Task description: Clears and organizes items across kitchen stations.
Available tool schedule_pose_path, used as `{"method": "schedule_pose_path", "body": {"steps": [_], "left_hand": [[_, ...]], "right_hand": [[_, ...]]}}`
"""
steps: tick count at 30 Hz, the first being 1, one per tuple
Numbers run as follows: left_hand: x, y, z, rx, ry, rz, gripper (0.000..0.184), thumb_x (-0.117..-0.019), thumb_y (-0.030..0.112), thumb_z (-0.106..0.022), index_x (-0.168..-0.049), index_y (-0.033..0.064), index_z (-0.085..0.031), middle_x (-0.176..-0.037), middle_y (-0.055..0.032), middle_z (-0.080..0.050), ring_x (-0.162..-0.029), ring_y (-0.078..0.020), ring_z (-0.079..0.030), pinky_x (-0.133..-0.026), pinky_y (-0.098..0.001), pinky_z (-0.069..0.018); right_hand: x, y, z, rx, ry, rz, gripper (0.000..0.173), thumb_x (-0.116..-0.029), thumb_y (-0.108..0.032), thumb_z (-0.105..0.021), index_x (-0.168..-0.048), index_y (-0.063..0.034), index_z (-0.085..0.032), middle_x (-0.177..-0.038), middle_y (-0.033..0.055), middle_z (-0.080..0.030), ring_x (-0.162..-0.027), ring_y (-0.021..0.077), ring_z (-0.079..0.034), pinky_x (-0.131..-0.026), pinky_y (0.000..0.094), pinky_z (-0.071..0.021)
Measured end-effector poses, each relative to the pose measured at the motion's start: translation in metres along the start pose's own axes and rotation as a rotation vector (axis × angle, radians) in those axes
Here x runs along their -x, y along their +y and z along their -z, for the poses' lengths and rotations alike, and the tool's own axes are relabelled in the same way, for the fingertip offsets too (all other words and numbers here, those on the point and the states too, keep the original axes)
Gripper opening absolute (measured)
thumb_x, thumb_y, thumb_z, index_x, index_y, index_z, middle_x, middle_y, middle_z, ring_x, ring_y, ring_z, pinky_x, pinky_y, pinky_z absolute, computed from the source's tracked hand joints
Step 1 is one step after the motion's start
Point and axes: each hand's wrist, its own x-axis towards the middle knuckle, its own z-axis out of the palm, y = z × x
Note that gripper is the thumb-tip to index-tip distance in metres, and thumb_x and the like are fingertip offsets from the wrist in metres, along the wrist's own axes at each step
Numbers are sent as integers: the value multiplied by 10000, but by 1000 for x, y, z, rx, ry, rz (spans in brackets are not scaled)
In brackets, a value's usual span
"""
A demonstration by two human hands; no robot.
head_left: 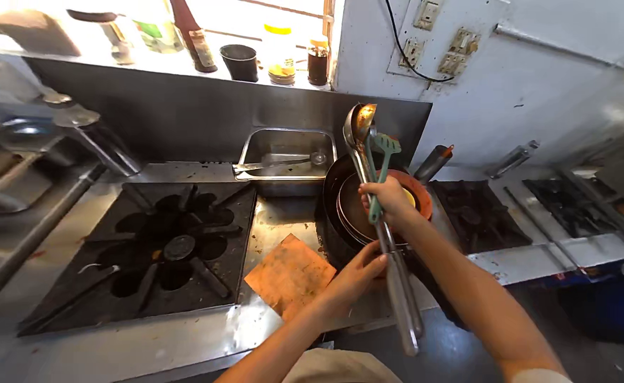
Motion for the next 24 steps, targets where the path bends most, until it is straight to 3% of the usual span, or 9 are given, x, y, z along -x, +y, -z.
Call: {"method": "schedule_pose_path", "body": {"steps": [3,5,8,11,14,16,19,21,24], "left_hand": [[9,-2,9,235,-12,-17,534,-1000,172,-538,-1451,-13,-321,-1165,-187,-691,-1048,-292,-718,-947,-440,-602],[17,2,20,225,73,0,522,-934,90,-595,-1392,-5,-363,-1006,-130,-659,-853,-235,-713,-796,-387,-634],[26,5,44,81,134,39,496,-861,106,-611,-1335,48,-472,-884,-64,-612,-652,-157,-620,-602,-310,-575],[30,15,65,-27,119,109,481,-856,117,-592,-1321,72,-480,-856,-41,-594,-602,-132,-595,-565,-289,-561],[25,22,80,-64,123,166,427,-859,77,-572,-1277,77,-485,-805,-26,-576,-574,-115,-564,-548,-275,-537],[18,27,86,-90,150,198,389,-887,36,-557,-1271,67,-505,-785,-27,-568,-555,-109,-545,-526,-264,-520],[7,27,91,-202,175,259,355,-928,11,-551,-1278,65,-526,-765,-18,-541,-541,-100,-515,-510,-253,-491],[3,28,92,-306,180,294,379,-960,18,-559,-1333,66,-512,-805,-31,-544,-556,-106,-515,-526,-260,-488],[-2,26,95,-390,175,293,405,-986,77,-589,-1380,72,-493,-874,-54,-594,-573,-107,-545,-538,-261,-503]], "right_hand": [[-4,14,-37,-120,75,26,371,-964,-65,-668,-1275,-7,-475,-900,115,-654,-634,151,-627,-561,284,-546],[-6,25,-51,-197,102,25,419,-964,-68,-673,-1313,-13,-449,-931,122,-650,-657,158,-634,-577,286,-551],[-10,40,-64,-318,142,15,407,-983,-67,-652,-1315,-22,-421,-934,118,-647,-662,152,-640,-581,279,-550],[-16,54,-70,-316,180,56,432,-985,-49,-641,-1340,-11,-399,-1003,156,-675,-745,194,-697,-649,316,-593],[-19,67,-63,-26,260,145,475,-938,-84,-669,-1360,11,-472,-1103,197,-651,-942,279,-672,-805,464,-565],[-11,67,-55,139,323,168,455,-938,-97,-634,-1368,-14,-509,-1139,213,-652,-1005,329,-658,-831,538,-544],[16,68,-45,285,323,168,512,-1010,-147,-565,-1502,-87,-438,-1145,229,-646,-928,357,-643,-742,546,-524],[34,68,-45,369,311,209,488,-1014,-134,-543,-1493,-102,-455,-1103,216,-658,-846,341,-648,-689,523,-528],[43,68,-46,308,225,264,456,-1025,-91,-569,-1472,-101,-478,-1333,182,-634,-1015,293,-716,-866,487,-597]]}}
